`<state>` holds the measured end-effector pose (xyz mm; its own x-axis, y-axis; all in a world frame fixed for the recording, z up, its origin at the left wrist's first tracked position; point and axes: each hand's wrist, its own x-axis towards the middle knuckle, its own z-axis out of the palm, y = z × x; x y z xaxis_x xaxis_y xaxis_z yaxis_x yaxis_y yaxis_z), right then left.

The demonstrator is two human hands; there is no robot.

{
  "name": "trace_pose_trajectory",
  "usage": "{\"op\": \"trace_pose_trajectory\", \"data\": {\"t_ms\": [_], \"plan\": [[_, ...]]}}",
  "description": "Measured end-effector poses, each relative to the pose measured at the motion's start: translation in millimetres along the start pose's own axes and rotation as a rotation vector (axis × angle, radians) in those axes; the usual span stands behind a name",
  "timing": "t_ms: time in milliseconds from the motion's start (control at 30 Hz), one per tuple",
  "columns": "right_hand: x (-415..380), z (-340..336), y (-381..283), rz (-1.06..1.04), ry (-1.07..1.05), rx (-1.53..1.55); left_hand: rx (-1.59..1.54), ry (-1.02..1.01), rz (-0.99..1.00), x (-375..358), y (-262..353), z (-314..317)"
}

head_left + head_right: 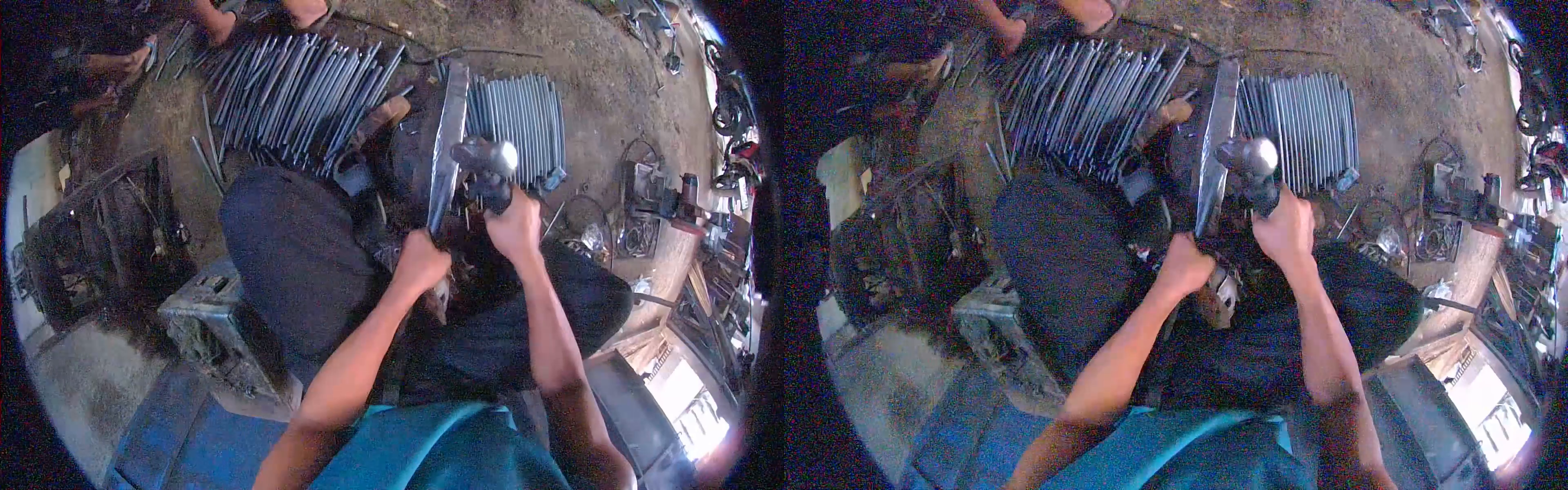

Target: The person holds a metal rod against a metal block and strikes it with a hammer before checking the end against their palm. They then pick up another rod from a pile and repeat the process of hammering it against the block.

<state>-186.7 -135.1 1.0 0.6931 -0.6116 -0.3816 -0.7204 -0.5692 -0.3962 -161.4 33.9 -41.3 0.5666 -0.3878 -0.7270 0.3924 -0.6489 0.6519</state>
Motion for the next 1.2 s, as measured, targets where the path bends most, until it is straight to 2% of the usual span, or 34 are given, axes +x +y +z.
{"op": "trace_pose_trajectory", "data": {"t_ms": [67,133,200,267,333,367,433,467,500,533,600,633,667,700,733,767,800,833,867,900,933,1000,1067,1100,1133,1167,1200], "plan": [[24,-26,-5,-0.001,0.003,-0.061,0.031,-0.013,-0.029,-10,-12,4],[19,-70,-32,-0.201,0.234,0.182,0.135,-0.067,-0.117,0,8,-4],[5,-117,-53,-0.366,0.469,0.261,0.033,-0.025,-0.137,-4,-5,1],[-8,-152,-70,-0.251,0.581,0.617,0.105,0.024,-0.071,5,-9,5],[-9,-173,-59,-0.745,0.582,0.585,0.13,0.043,-0.076,6,-15,7],[-12,-167,-59,-0.7,0.453,0.904,0.109,0.019,-0.049,9,-17,7],[-6,-118,-27,-0.575,0.408,1.044,0.112,0.006,-0.056,7,-10,2],[-13,-80,-28,-0.516,0.478,0.992,0.116,0.002,-0.069,7,-4,0],[-18,-39,-2,-0.225,0.462,0.717,0.084,0.019,-0.044,7,-1,-1],[-21,-6,3,-0.135,0.343,0.645,0.058,0.028,-0.034,2,-1,-1],[-16,52,37,0.004,0.081,0.061,0.095,0.053,-0.064,-6,14,-6],[-22,52,44,-0.014,0.148,0.285,0.125,0.035,0.012,7,-8,3],[-18,41,39,-0.059,0.226,0.51,0.126,0.037,0.015,10,-1,-2],[-11,18,36,-0.144,0.247,0.336,0.075,0.006,-0.014,9,4,-9],[-4,1,36,-0.095,0.254,0.286,0.038,-0.059,-0.063,-2,3,-8],[0,-30,21,-0.024,0.197,0.151,-0.016,-0.017,0.002,18,-27,8],[7,-51,19,-0.075,0.237,0.142,-0.007,-0.018,0.026,18,-20,10],[13,-67,16,-0.162,0.411,0.111,0.063,0.041,0.03,14,-13,9],[11,-91,9,-0.113,0.368,0.059,0.129,0.105,0.013,8,-11,7],[13,-111,21,-0.418,0.393,-0.139,0.073,0.066,-0.059,10,-13,9],[-1,-118,1,-0.421,0.484,0.113,0.072,0.081,-0.062,11,-14,13],[-9,-133,-3,-0.386,0.557,-0.183,0.078,0.048,-0.031,13,-19,9],[-12,-111,-11,-0.462,0.541,-0.091,0.15,0.195,0.035,11,-18,13],[-14,-101,-12,-0.536,0.54,-0.039,0.099,0.144,-0.038,9,-12,11],[-13,-75,-8,-0.262,0.373,0.507,0.043,0.084,-0.106,0,2,5],[-9,-27,26,-0.273,0.524,0.372,0.015,0.018,-0.079,1,-1,3],[-21,-5,14,-0.269,0.399,0.395,-0.012,-0.043,-0.049,4,-3,1]]}}
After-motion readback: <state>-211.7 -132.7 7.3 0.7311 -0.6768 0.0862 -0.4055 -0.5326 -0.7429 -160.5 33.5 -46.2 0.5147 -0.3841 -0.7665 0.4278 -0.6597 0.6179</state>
